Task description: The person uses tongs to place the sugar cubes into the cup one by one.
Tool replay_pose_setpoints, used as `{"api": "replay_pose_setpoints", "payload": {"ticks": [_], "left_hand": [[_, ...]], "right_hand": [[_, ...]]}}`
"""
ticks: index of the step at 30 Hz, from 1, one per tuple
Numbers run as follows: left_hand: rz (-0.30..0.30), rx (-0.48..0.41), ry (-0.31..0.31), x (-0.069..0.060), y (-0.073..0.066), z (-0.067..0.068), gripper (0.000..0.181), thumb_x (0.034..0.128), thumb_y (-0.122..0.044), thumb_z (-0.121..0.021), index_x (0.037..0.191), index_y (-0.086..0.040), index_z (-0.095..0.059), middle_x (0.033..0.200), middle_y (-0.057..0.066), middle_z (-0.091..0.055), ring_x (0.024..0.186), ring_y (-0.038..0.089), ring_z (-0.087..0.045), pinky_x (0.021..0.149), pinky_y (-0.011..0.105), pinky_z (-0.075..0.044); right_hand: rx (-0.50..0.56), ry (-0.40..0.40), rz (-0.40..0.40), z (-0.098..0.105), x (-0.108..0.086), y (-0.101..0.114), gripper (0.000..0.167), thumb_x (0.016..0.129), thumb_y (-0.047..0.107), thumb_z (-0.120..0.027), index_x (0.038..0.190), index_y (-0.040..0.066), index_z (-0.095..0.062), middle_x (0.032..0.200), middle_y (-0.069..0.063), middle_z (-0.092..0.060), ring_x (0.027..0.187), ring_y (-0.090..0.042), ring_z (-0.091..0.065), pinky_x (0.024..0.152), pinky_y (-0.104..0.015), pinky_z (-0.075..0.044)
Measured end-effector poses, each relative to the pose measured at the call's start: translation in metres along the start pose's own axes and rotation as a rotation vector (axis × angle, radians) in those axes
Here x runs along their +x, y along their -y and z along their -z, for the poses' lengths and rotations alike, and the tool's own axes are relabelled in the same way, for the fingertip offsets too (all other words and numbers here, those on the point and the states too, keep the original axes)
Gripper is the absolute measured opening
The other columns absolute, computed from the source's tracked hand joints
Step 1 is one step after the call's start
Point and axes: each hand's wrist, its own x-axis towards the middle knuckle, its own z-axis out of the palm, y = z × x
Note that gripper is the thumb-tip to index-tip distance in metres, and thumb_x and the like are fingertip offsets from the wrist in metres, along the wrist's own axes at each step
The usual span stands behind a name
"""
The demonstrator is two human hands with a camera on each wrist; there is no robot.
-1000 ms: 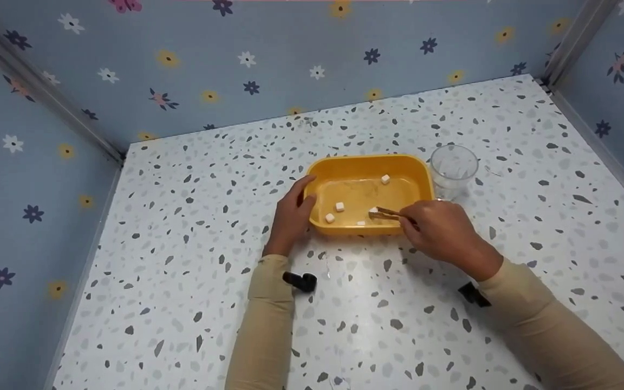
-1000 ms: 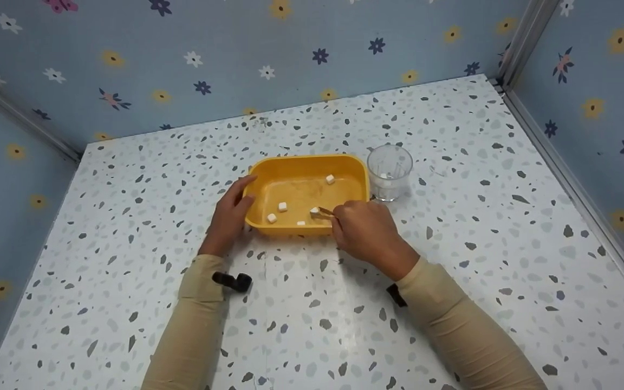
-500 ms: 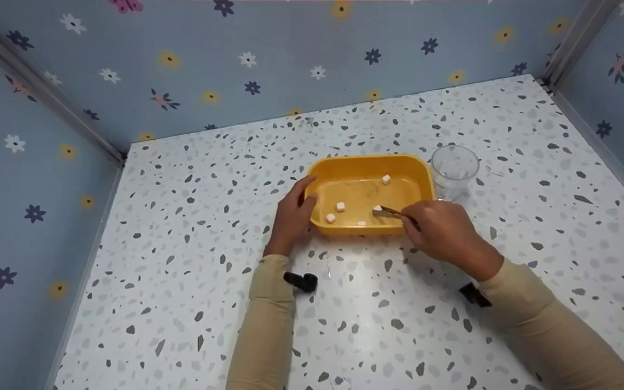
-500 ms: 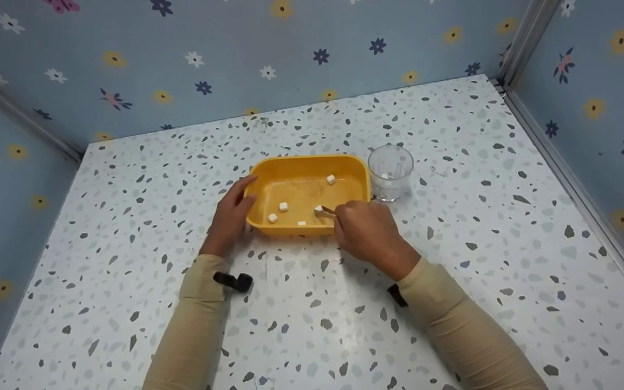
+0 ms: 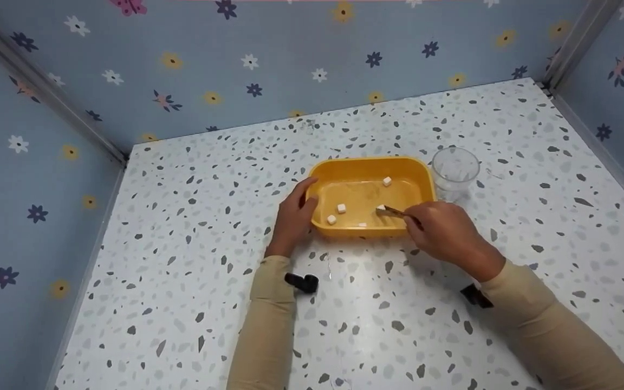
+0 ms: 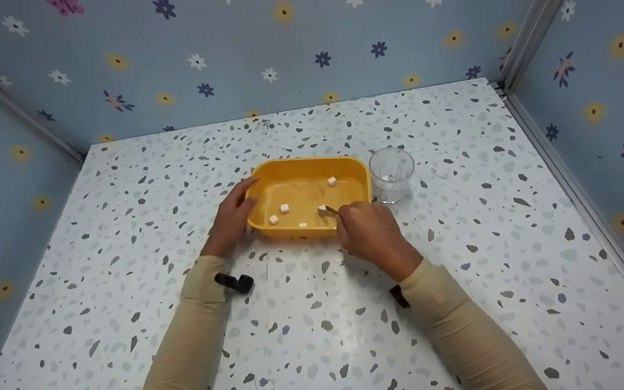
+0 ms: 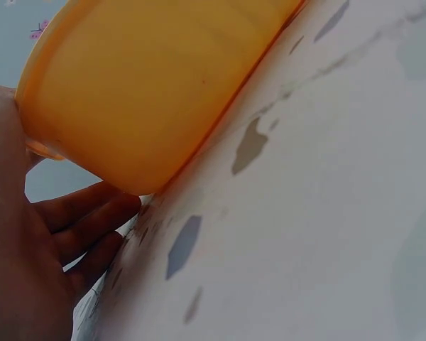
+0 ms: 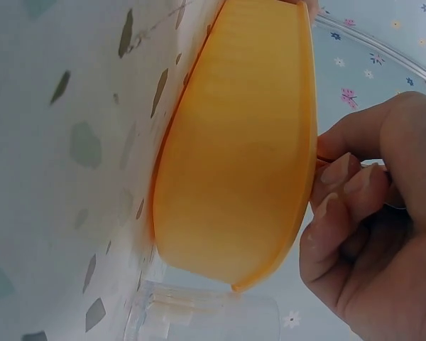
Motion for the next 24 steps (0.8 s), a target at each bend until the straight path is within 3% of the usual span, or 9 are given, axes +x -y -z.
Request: {"api": "replay_pose_setpoints", "payload": {"ticks": [7,17,24], "left_hand": [[0.008,-0.013,0.002,-0.0011,-0.0013,0.0,0.042,0.1001,-0.03,-0.052,0.142,-0.032,-0.055,0.144,-0.008,-0.053,0.123,0.008,-0.052,0.106,0.032,-0.04],[-0.001,-0.016,0.009,-0.002,0.0025,0.0005,0.042,0.1,-0.029,-0.052,0.142,-0.032,-0.055,0.142,-0.007,-0.054,0.117,0.011,-0.055,0.103,0.034,-0.042],[0.0,-0.02,0.004,-0.0011,-0.0002,0.0006,0.042,0.1003,-0.031,-0.052,0.142,-0.035,-0.055,0.142,-0.008,-0.054,0.115,0.011,-0.056,0.102,0.034,-0.043]], "right_hand": [[0.019,-0.021,0.03,0.0009,-0.0001,-0.0008,0.011,0.09,0.005,-0.065,0.086,0.001,-0.074,0.067,-0.002,-0.061,0.056,-0.016,-0.051,0.053,-0.032,-0.043],[0.058,0.001,-0.023,-0.0028,-0.0015,-0.001,0.013,0.091,0.006,-0.064,0.091,-0.001,-0.075,0.072,-0.003,-0.066,0.058,-0.014,-0.053,0.053,-0.029,-0.046],[0.051,-0.025,-0.012,0.0021,-0.0008,0.0004,0.013,0.091,0.005,-0.063,0.089,0.0,-0.075,0.07,-0.002,-0.064,0.056,-0.014,-0.051,0.052,-0.028,-0.046]]}}
